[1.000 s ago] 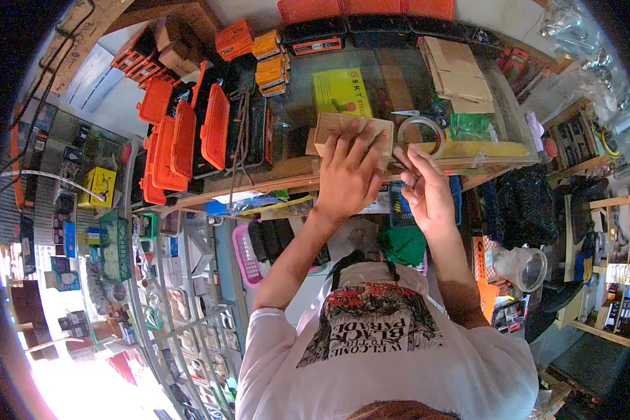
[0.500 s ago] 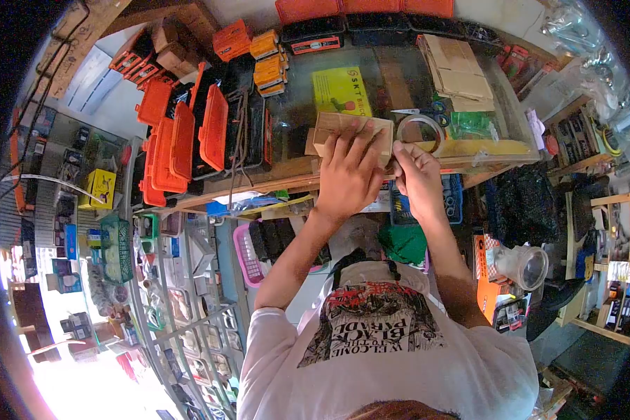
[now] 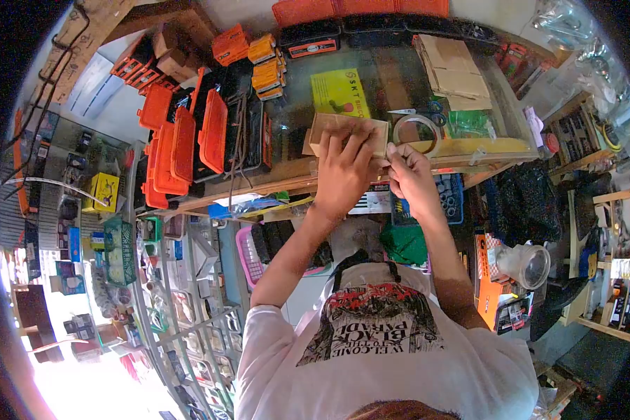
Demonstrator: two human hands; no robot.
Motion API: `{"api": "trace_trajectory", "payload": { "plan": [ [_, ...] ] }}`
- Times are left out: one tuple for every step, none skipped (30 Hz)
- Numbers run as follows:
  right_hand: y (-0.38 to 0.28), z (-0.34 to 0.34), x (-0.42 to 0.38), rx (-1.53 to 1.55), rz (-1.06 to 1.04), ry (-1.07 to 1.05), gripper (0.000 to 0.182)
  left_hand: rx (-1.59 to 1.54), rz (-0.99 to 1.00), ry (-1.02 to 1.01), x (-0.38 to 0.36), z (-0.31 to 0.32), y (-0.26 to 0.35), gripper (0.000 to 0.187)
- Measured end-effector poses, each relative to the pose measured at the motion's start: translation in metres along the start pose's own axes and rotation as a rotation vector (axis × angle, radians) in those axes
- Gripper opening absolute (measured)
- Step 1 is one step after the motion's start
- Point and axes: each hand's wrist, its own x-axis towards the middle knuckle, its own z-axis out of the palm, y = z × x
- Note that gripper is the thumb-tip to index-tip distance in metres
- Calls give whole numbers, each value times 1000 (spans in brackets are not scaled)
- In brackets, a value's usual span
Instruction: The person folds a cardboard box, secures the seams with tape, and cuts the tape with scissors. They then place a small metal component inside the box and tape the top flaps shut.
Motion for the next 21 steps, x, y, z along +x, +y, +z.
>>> {"api": "trace_trajectory", "payload": {
  "plan": [
    [2, -3, 0, -31, -7, -22, 25, 33, -10, -5, 0, -2, 0, 46],
    [6, -7, -1, -61, -15, -43, 24, 67, -19, -9, 1, -4, 1, 47],
    [12, -11, -2, -92, -22, -65, 24, 100, -29, -14, 1, -6, 2, 47],
    [17, -14, -4, -147, -97, -33, 18, 93, -21, -12, 0, -6, 2, 48],
    [22, -15, -7, -201, -175, -4, 14, 90, -14, -7, 0, -5, 1, 49],
    [22, -12, -11, -254, -252, 24, 16, 88, -7, -2, 0, -5, -1, 50],
    [21, -11, -15, -289, -319, 23, 24, 99, -6, -11, 0, -6, -1, 51],
    [18, -9, -20, -323, -387, 25, 32, 109, -3, -19, 0, -6, -2, 52],
    [16, -7, -24, -360, -454, 29, 42, 116, 0, -28, 1, -5, -2, 52],
    [21, -6, -24, -452, -456, -57, 61, 86, -3, -2, 0, -1, -3, 54],
    [26, -2, -25, -372, -445, -87, 63, 56, -5, 22, -2, 4, -4, 55],
    [31, 4, -28, -289, -430, -117, 65, 26, -9, 42, -3, 5, -4, 57],
    [38, 9, -29, -205, -416, -147, 68, 10, 1, 28, -3, 4, -5, 58],
    [49, 10, -25, -112, -407, -139, 74, -4, 11, 17, -1, 0, -6, 59],
    [49, 12, -26, -95, -400, -123, 73, -18, 17, 5, 0, -2, -7, 61],
    [48, 15, -27, -78, -393, -109, 72, -27, 25, 3, -1, -2, -9, 62],
    [47, 16, -27, -61, -387, -94, 71, -35, 34, 3, -1, -1, -11, 63],
    [48, 15, -27, -36, -371, -109, 69, -43, 45, 1, -1, -1, -13, 64],
    [51, 13, -27, -11, -354, -120, 68, -48, 41, -7, -1, -2, -13, 64],
    [54, 10, -27, 12, -338, -130, 66, -55, 39, -14, -1, -2, -13, 64],
    [57, 7, -27, 7, -329, -120, 63, -62, 38, -20, 1, -2, -13, 65]
  ]
}}
